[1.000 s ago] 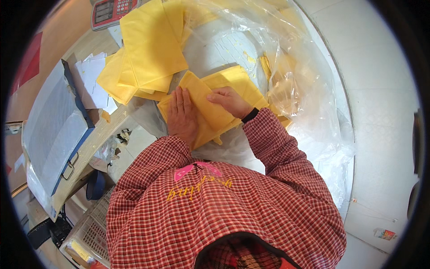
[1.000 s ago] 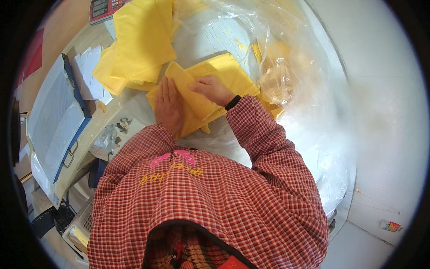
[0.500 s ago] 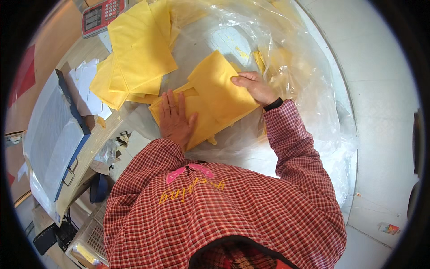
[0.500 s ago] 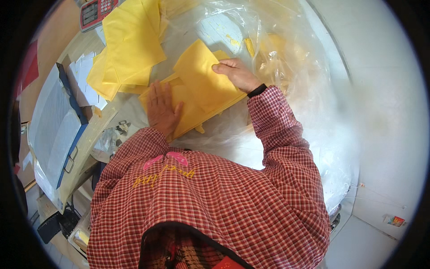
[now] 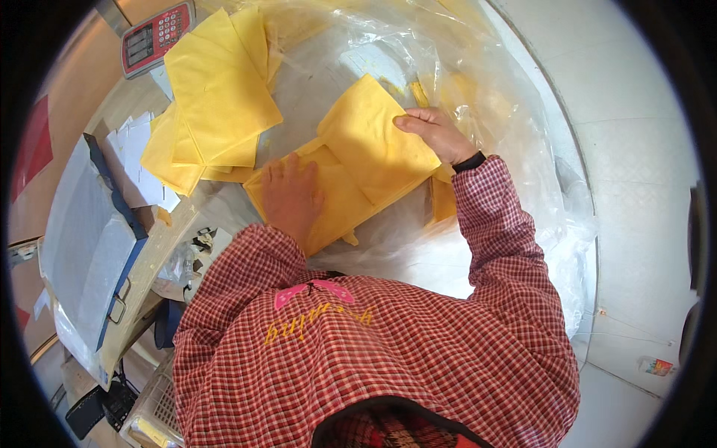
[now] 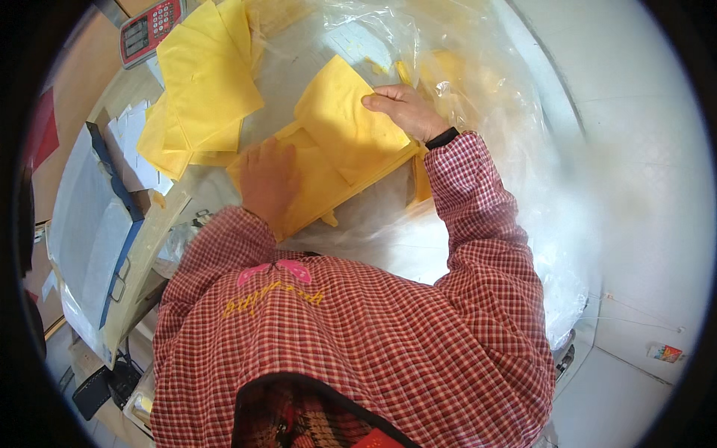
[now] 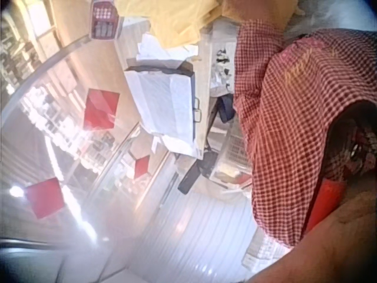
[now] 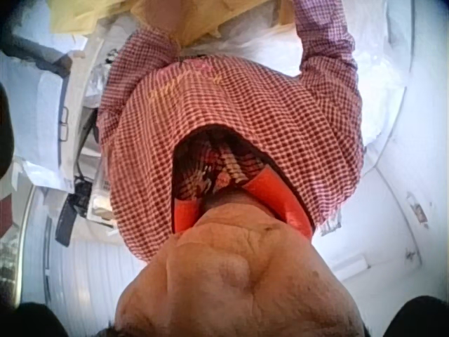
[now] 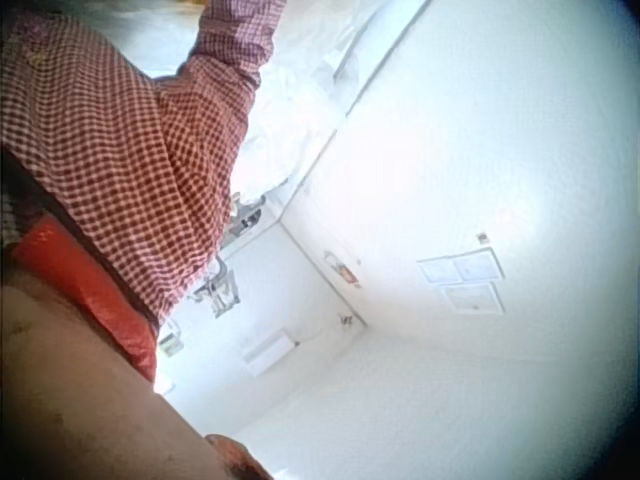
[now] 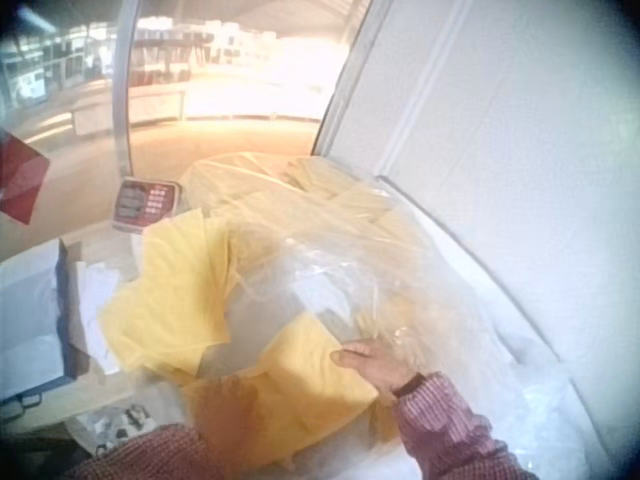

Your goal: The person repeatedly folds yellow paper envelopes by hand on a worktable, aligning edges and creasing folds. They handle envelopes one at a time, stacking completed units beside the work area.

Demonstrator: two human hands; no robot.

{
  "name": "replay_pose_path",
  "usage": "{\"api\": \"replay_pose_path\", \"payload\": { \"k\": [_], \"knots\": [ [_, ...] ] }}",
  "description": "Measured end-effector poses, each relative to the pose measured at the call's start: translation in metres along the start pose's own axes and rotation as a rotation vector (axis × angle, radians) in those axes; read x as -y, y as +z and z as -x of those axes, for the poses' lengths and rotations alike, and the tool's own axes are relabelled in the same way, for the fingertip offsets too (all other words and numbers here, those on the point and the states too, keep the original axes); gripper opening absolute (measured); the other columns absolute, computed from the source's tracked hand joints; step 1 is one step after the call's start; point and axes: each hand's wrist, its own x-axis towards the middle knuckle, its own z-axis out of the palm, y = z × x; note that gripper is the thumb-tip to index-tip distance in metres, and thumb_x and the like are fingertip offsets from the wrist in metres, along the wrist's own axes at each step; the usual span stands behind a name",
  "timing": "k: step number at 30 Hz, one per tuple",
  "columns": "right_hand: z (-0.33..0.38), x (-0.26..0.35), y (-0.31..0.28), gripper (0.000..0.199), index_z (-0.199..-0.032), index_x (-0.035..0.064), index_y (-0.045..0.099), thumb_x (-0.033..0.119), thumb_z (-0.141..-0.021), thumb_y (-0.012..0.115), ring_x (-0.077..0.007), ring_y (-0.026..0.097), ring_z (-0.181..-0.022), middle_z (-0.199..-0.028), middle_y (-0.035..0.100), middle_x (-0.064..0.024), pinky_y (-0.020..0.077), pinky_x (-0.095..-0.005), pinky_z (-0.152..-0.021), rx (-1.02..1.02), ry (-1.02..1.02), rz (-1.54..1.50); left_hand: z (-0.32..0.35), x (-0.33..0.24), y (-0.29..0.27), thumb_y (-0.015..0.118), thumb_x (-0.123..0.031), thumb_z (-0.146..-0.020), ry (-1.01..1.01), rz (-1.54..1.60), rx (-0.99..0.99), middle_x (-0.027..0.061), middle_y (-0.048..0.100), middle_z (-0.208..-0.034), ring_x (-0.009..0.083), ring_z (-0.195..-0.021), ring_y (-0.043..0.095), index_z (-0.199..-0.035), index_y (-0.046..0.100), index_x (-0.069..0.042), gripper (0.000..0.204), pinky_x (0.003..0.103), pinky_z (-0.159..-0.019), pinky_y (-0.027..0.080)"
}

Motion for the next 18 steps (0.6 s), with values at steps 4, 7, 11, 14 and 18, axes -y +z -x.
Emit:
{"api": "replay_pose_path", "payload": {
  "k": [4,7,11,14,18],
  "knots": [
    [-0.008,-0.007,-0.008,0.021,-0.098,0.0052,0.067,0.025,-0.096,0.063,-0.0057,0.049,-0.081,-0.084,0.058,0.0062,0.0412,-0.0237,-0.076,0.101,0.002,0.092,-0.030,0.015,0.047,0.067,-0.032,-0.089,0.000,0.669,-0.425,0.0115,0.057,-0.129,0.0334,-0.126,0.049,-0.131,0.058,-0.015,0.046,0.047,-0.111,0.033],
    [-0.011,-0.016,-0.003,0.017,-0.107,0.0058,0.065,0.019,-0.097,0.060,-0.0043,0.051,-0.088,-0.094,0.059,0.0060,0.0409,-0.0215,-0.082,0.121,0.040,0.112,-0.041,0.004,0.038,0.071,-0.027,-0.087,-0.157,0.600,-0.338,0.0106,0.060,-0.124,0.0309,-0.119,0.055,-0.124,0.061,-0.015,0.041,0.045,-0.104,0.041],
    [-0.017,-0.011,0.001,0.024,-0.114,0.0038,0.063,0.019,-0.096,0.062,-0.0066,0.054,-0.093,-0.099,0.062,0.0031,0.0421,-0.0232,-0.086,0.147,0.071,0.076,-0.059,0.011,0.030,0.072,-0.025,-0.086,-0.122,0.969,-0.391,0.0083,0.059,-0.120,0.0279,-0.107,0.061,-0.121,0.063,-0.018,0.038,0.040,-0.090,0.051],
    [-0.021,-0.004,0.008,0.031,-0.118,0.0022,0.063,0.020,-0.093,0.067,-0.0085,0.056,-0.094,-0.102,0.065,0.0008,0.0453,-0.0248,-0.085,0.151,0.028,-0.030,-0.069,0.012,0.048,0.071,-0.025,-0.086,-0.009,1.023,-0.486,0.0090,0.057,-0.115,0.0268,-0.102,0.061,-0.119,0.064,-0.016,0.035,0.037,-0.087,0.052],
    [-0.013,0.008,0.016,0.040,-0.127,0.0027,0.061,0.018,-0.091,0.073,-0.0109,0.062,-0.102,-0.113,0.069,-0.0041,0.0494,-0.0275,-0.091,0.154,0.023,-0.136,-0.070,0.006,0.044,0.070,-0.024,-0.086,0.079,1.011,-0.509,0.0124,0.056,-0.112,0.0278,-0.103,0.057,-0.113,0.066,-0.010,0.031,0.037,-0.094,0.047]
  ]
}}
